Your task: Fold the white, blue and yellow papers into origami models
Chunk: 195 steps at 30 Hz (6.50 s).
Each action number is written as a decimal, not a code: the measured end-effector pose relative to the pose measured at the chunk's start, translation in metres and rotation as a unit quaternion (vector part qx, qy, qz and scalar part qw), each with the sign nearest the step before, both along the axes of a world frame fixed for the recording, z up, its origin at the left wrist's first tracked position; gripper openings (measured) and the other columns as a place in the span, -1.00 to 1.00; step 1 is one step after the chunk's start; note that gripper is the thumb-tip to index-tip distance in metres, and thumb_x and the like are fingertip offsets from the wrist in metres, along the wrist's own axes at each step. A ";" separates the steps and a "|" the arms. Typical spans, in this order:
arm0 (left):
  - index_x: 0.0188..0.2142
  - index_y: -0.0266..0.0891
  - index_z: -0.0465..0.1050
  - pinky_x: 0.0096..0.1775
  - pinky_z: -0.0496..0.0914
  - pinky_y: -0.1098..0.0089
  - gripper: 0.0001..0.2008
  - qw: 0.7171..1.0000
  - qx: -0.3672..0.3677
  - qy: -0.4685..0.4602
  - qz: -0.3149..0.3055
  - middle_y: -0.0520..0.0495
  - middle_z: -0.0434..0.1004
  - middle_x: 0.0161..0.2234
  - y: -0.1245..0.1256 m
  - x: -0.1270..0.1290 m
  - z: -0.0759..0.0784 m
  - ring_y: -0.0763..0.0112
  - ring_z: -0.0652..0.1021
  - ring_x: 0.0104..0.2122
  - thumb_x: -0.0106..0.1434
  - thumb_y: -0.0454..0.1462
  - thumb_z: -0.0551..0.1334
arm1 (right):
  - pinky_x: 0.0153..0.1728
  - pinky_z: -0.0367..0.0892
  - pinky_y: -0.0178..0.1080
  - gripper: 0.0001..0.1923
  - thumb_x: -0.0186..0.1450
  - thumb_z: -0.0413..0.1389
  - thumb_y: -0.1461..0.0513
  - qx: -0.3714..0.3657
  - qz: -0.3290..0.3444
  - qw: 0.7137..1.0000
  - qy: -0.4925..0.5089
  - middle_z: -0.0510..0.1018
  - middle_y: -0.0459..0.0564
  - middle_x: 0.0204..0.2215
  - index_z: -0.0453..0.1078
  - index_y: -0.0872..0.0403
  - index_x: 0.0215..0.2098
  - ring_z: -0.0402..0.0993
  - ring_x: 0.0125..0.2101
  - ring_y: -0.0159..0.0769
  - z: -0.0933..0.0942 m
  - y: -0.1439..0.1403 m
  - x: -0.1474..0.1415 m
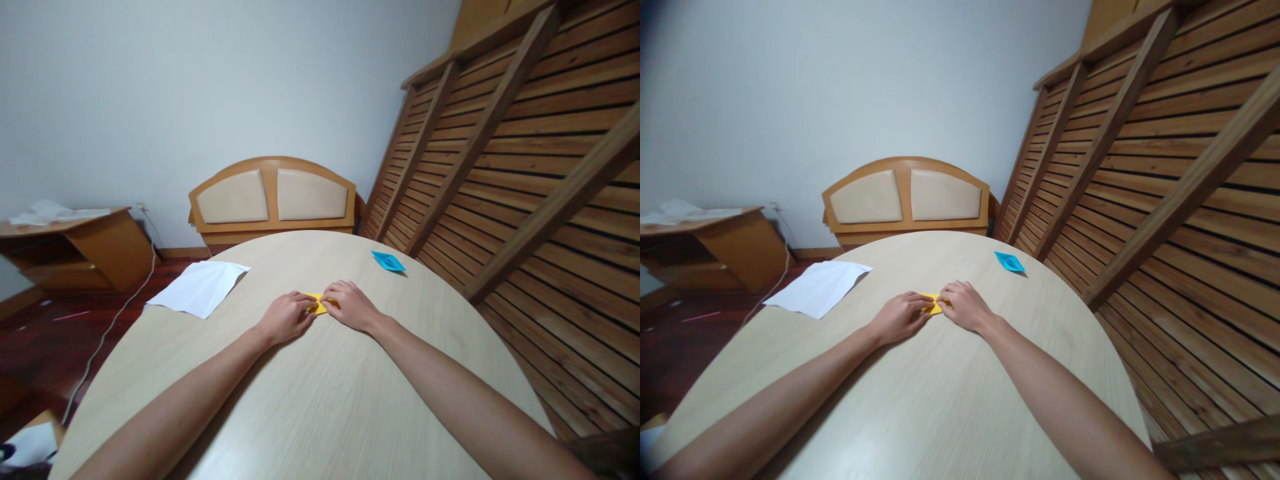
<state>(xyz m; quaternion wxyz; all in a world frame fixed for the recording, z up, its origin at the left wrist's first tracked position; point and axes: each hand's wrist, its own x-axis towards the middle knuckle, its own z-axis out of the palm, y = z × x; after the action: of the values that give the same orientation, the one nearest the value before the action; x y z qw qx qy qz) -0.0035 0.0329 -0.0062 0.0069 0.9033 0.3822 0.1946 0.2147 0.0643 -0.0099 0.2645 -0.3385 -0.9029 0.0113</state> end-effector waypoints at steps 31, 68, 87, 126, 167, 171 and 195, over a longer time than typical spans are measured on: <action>-0.08 -0.10 0.58 -0.06 0.46 0.29 -0.69 1.000 0.012 0.010 -0.005 -0.10 0.59 -0.08 0.004 -0.005 0.001 0.26 0.52 -0.10 0.35 -0.39 0.10 | -0.08 0.32 -0.16 -0.78 0.38 0.08 0.27 -0.037 0.071 0.996 0.031 0.62 -0.01 -0.20 0.56 -0.04 -0.11 0.48 -0.16 -0.24 0.002 0.000 0.005; 0.27 -0.19 0.22 0.23 0.21 0.05 -0.51 0.996 -0.017 0.083 -0.009 -0.16 0.25 0.30 -0.001 -0.008 0.000 0.11 0.30 0.26 0.37 -0.23 0.03 | -0.11 0.30 -0.11 -0.84 0.29 0.17 0.19 0.073 0.074 0.993 -0.060 0.64 -0.05 -0.16 0.60 -0.02 -0.40 0.45 -0.17 -0.19 0.015 0.005 0.026; 0.30 -0.23 0.18 0.27 0.12 0.06 -0.52 0.995 -0.051 0.083 0.033 -0.18 0.18 0.33 0.003 -0.009 -0.003 0.19 0.21 0.32 0.47 -0.18 -0.10 | 0.26 0.11 0.00 -0.37 0.35 0.06 -0.04 -0.082 0.087 0.991 -0.064 0.32 0.19 0.26 0.29 0.13 0.27 0.23 0.26 -0.04 0.001 0.003 0.015; -0.06 -0.17 0.49 0.14 0.28 0.11 -0.75 0.998 -0.010 0.002 -0.054 -0.14 0.53 -0.06 -0.001 -0.004 0.004 0.27 0.52 -0.06 0.44 -0.27 0.05 | -0.03 0.37 -0.12 -0.73 0.31 0.17 0.24 -0.060 0.058 0.996 0.029 0.59 0.04 -0.10 0.42 0.04 -0.02 0.49 -0.09 -0.17 0.001 0.000 0.009; -0.18 -0.18 0.48 -0.23 0.40 0.35 -0.84 0.999 0.026 -0.017 0.033 -0.06 0.59 -0.31 0.008 -0.005 -0.004 0.31 0.56 -0.32 0.39 -0.31 0.11 | -0.12 0.40 -0.21 -0.82 0.34 0.08 0.39 -0.039 0.100 0.993 0.053 0.60 0.00 -0.25 0.46 0.07 -0.17 0.51 -0.22 -0.26 0.005 -0.002 -0.001; -0.18 -0.17 0.50 -0.25 0.37 0.36 -0.83 0.998 0.046 0.002 0.039 -0.05 0.59 -0.33 0.007 -0.004 -0.002 0.32 0.55 -0.33 0.41 -0.27 0.12 | -0.14 0.40 -0.22 -0.85 0.35 0.07 0.36 -0.042 0.098 0.993 0.057 0.59 0.01 -0.26 0.44 0.07 -0.17 0.51 -0.23 -0.26 0.005 -0.003 -0.003; -0.31 -0.20 0.47 -0.31 0.30 0.39 -0.93 0.995 0.041 0.044 0.080 -0.05 0.56 -0.35 -0.001 0.001 0.007 0.32 0.52 -0.34 0.26 -0.32 0.20 | -0.22 0.35 -0.27 -0.83 0.27 0.11 0.40 -0.075 0.072 0.991 0.080 0.56 -0.04 -0.31 0.40 0.06 -0.20 0.49 -0.29 -0.30 0.004 -0.002 0.000</action>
<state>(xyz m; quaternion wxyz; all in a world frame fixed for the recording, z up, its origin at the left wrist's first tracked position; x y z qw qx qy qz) -0.0020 0.0321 0.0008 -0.0624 0.8769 0.4452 0.1699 0.2152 0.0620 -0.0060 0.3080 -0.2896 -0.8976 0.1252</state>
